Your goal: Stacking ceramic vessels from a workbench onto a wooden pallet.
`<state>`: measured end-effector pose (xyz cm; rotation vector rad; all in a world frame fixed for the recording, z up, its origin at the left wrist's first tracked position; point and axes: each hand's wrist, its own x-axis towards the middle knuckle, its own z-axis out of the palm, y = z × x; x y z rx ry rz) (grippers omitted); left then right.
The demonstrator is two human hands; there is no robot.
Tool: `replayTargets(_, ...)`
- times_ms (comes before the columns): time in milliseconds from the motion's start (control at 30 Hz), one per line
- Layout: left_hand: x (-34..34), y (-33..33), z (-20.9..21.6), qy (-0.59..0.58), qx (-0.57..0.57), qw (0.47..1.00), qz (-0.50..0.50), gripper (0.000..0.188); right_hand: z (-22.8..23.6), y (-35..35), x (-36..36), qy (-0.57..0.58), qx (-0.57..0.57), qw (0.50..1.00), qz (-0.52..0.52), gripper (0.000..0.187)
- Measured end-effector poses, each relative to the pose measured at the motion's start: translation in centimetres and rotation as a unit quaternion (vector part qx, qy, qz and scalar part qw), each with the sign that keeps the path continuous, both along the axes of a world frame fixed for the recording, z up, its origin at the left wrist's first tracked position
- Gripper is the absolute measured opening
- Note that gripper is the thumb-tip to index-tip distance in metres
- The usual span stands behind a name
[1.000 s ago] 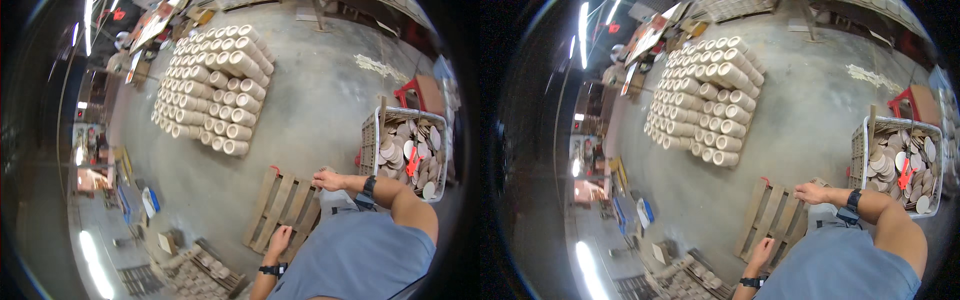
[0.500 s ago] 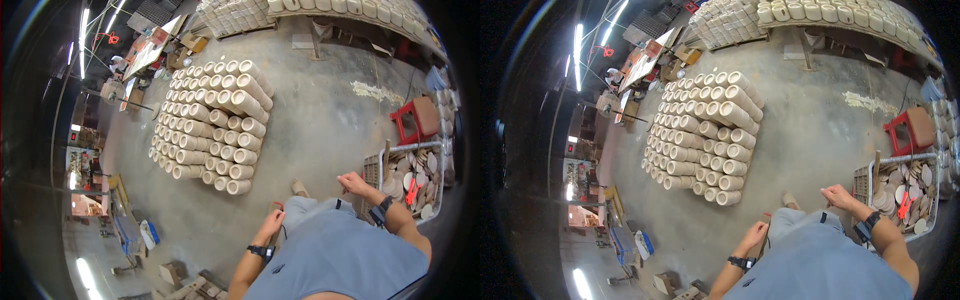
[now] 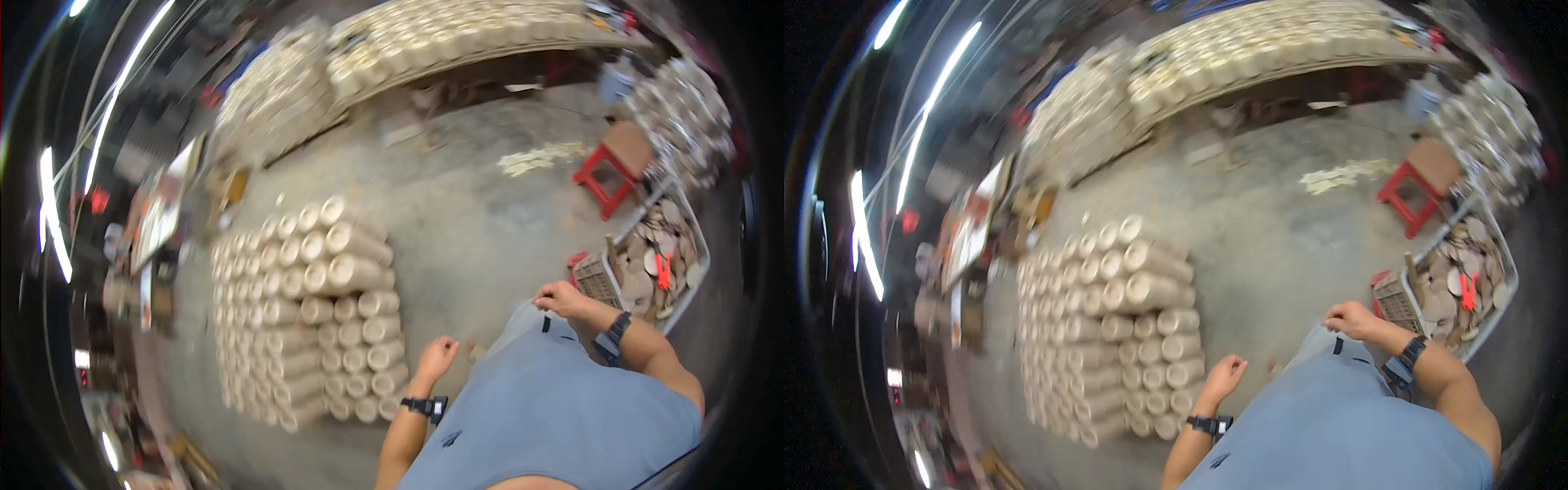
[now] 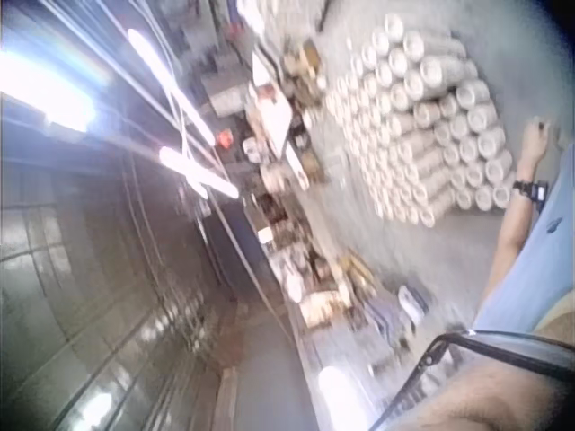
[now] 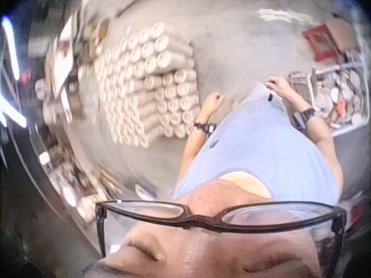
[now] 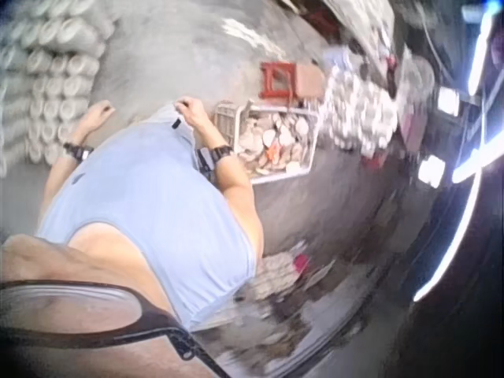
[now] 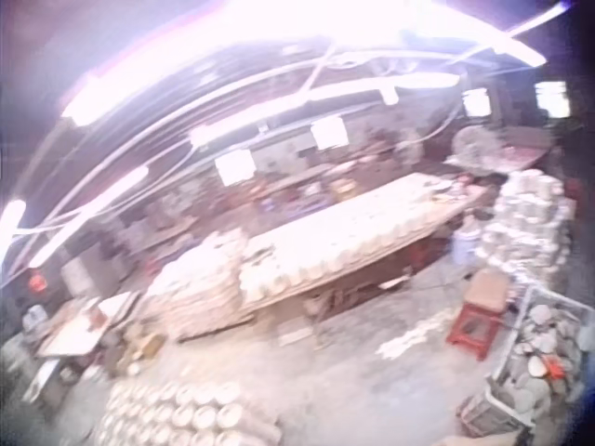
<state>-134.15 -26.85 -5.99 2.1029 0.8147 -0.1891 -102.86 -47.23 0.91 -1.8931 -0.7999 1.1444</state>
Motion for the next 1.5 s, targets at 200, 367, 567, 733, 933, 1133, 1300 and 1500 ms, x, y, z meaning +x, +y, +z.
replayTargets(200,10.0,7.8,-0.6,-0.001,-0.017,0.994,-0.106,0.034,-1.5,2.6,4.6,-0.120,-0.041,0.992,-0.010,0.026)
replayTargets(367,21.9,13.0,-0.2,0.036,0.010,0.979,-0.200,0.038,-4.7,3.4,10.9,-0.143,-0.042,0.984,-0.097,0.035)
replayTargets(567,36.6,18.6,2.6,0.071,0.007,0.967,-0.246,0.040,-1.6,6.2,19.9,-0.124,-0.064,0.979,-0.149,0.043)
replayTargets(733,48.2,22.4,1.2,0.092,0.021,0.936,-0.338,0.040,-1.0,6.8,25.3,-0.107,-0.049,0.943,-0.311,0.026)
replayTargets(933,64.1,25.4,-0.5,0.088,0.009,0.879,-0.469,0.038,-3.9,6.2,29.4,-0.108,-0.118,0.891,-0.425,0.015)
replayTargets(1133,79.7,24.9,1.0,0.008,0.029,0.852,-0.522,0.035,-4.8,7.6,35.3,-0.051,-0.078,0.819,-0.566,0.017)
replayTargets(1300,89.9,24.3,2.4,-0.095,0.020,0.809,-0.580,0.031,-3.5,9.6,43.2,-0.022,-0.128,0.824,-0.551,0.030)
replayTargets(1500,100.2,24.5,2.5,-0.097,0.007,0.835,-0.542,0.028,-6.2,8.1,56.3,-0.038,-0.157,0.852,-0.499,0.026)
